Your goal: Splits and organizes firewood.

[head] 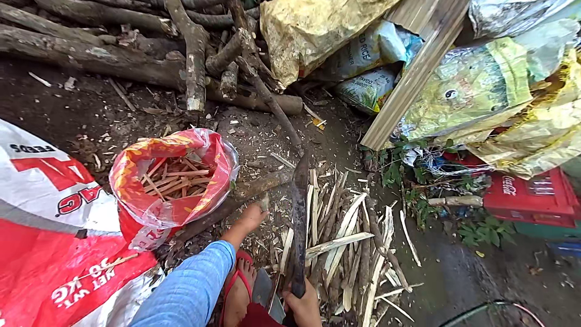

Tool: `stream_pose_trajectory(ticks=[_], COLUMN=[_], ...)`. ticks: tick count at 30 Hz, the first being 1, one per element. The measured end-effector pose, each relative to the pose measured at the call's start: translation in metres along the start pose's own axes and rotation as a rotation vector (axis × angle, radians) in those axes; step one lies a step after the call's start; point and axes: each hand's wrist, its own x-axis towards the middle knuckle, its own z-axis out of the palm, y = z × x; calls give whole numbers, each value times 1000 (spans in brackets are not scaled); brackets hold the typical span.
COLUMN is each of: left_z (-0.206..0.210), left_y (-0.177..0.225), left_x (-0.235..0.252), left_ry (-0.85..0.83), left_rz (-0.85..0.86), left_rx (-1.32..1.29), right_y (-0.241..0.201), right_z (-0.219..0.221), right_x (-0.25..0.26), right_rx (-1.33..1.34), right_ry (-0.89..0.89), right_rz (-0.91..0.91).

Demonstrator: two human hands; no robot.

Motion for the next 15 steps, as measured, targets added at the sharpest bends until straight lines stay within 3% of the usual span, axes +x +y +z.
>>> stream_pose_trajectory(ticks=[9,15], left_z=[11,10], left_y=[25,27], left_x=[9,8], left_ry=[-128,-163], left_rz=[79,78], left_rx=[273,310], right_y=[-19,-8], right_z=[-9,-1], right_x=[-10,6], right_rx=[-403,-520], right_ry=[64,35], right_rz=[-103,47])
